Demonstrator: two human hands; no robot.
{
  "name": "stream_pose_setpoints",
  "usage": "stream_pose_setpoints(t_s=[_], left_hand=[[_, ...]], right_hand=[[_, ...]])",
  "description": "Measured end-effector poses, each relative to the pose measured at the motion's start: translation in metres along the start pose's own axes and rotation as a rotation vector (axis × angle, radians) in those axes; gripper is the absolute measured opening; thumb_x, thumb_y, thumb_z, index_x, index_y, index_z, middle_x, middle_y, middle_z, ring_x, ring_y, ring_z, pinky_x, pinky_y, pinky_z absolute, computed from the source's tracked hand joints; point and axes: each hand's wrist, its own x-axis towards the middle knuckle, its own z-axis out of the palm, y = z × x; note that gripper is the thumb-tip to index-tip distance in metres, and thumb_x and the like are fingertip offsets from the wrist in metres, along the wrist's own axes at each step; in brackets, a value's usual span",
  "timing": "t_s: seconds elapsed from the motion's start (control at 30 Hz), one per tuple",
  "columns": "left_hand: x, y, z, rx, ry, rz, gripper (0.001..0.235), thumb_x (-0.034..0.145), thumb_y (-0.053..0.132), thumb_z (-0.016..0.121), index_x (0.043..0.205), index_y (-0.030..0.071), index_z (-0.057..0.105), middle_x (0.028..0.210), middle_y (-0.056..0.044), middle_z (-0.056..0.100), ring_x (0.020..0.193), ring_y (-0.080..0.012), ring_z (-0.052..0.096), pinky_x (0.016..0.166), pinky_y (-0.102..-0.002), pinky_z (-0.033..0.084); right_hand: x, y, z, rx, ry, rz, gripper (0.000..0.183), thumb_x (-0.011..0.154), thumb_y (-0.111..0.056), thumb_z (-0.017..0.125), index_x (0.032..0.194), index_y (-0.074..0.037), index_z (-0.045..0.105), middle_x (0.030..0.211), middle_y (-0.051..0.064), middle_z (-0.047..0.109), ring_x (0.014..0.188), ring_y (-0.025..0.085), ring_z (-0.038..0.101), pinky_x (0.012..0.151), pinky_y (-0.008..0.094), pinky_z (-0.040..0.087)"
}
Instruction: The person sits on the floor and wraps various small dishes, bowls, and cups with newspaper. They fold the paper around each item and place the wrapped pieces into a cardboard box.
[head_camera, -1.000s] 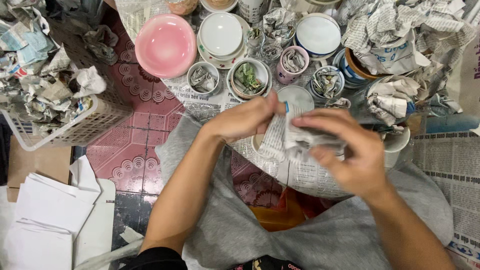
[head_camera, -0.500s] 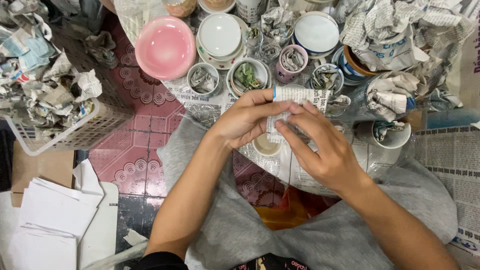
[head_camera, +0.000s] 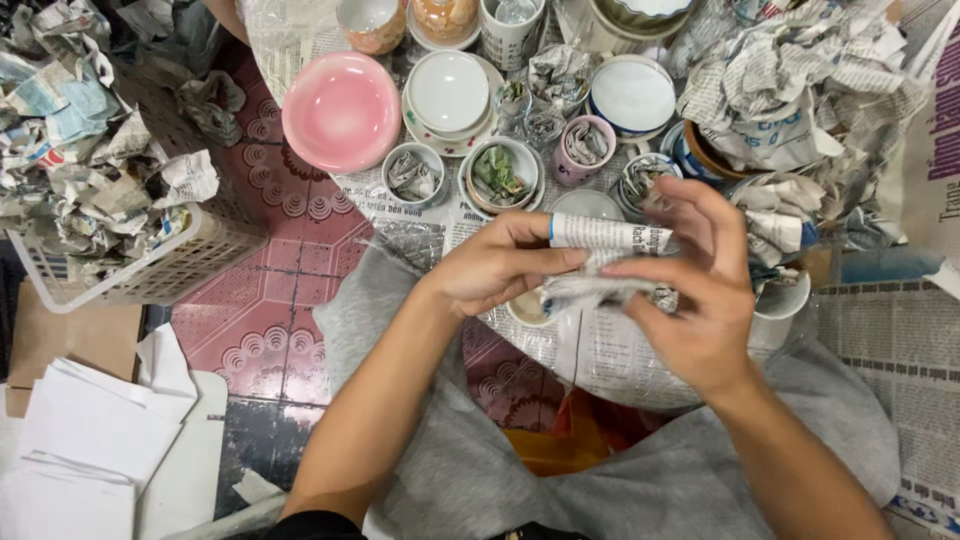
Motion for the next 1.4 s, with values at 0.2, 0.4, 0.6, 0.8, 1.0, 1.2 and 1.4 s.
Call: stream_pose_setpoints(t_s=[0.2,0.4,0.6,0.8,1.0,1.2,1.4], left_hand=[[-0.003,0.01,0.011,0.328,-0.034,0.084,0.034,0.103,0.011,0.063,0.136,0.003,0.064,0.124,-0.005,0.071,0.102,-0.0155,0.073,0.095,-0.03,0.06],[-0.005,0.006,0.021,0.48,0.076,0.415,0.042,0.088,-0.009,0.082,0.125,-0.003,0.063,0.127,-0.007,0.065,0.119,-0.0171,0.066,0.103,-0.035,0.06],[-0.001,0.003,0.021,0.25,0.208,0.314,0.044,0.091,-0.005,0.076,0.128,0.004,0.054,0.107,-0.012,0.075,0.1,-0.0171,0.075,0.086,-0.032,0.067],[-0.003,0.008,0.008,0.502,0.149,0.311,0.026,0.095,-0.01,0.073,0.12,-0.004,0.072,0.118,-0.018,0.076,0.109,-0.0206,0.076,0.097,-0.034,0.064],[-0.015,0.029,0.019,0.567,0.065,0.276,0.029,0.087,-0.004,0.078,0.115,0.001,0.073,0.124,-0.015,0.072,0.108,-0.0197,0.075,0.094,-0.032,0.064],[-0.019,0.036,0.035,1.014,0.094,0.506,0.027,0.084,0.007,0.084,0.11,0.004,0.075,0.112,-0.01,0.074,0.106,-0.0179,0.073,0.088,-0.028,0.062],[-0.018,0.034,0.019,1.015,0.251,0.45,0.013,0.092,0.01,0.082,0.105,0.008,0.079,0.101,-0.004,0.078,0.082,-0.0097,0.077,0.067,-0.021,0.062]], right_hand=[[0.0,0.002,0.003,-0.121,0.197,0.471,0.013,0.087,0.008,0.083,0.097,0.01,0.075,0.095,0.017,0.069,0.073,0.016,0.058,0.062,0.025,0.043],[0.005,0.006,-0.002,0.247,0.187,0.41,0.03,0.085,0.006,0.072,0.111,0.001,0.056,0.098,0.007,0.074,0.09,0.01,0.073,0.076,0.021,0.06],[0.003,0.017,-0.006,0.296,0.096,0.628,0.033,0.089,0.018,0.071,0.119,0.006,0.071,0.104,0.017,0.076,0.09,0.019,0.073,0.08,0.03,0.06],[-0.011,0.037,-0.009,0.637,0.056,0.591,0.029,0.083,0.025,0.055,0.101,0.009,0.072,0.117,0.022,0.068,0.107,0.028,0.072,0.087,0.041,0.066],[-0.015,0.041,-0.01,0.629,0.009,0.625,0.027,0.085,0.024,0.054,0.101,0.011,0.072,0.119,0.025,0.069,0.107,0.032,0.072,0.088,0.043,0.066],[-0.006,0.037,-0.007,0.678,0.021,0.76,0.029,0.083,0.022,0.055,0.104,0.011,0.072,0.12,0.024,0.07,0.11,0.03,0.071,0.091,0.04,0.064],[0.003,0.008,-0.004,0.436,-0.105,0.655,0.033,0.088,0.008,0.068,0.121,0.005,0.068,0.128,0.012,0.064,0.112,0.021,0.069,0.093,0.031,0.061]])
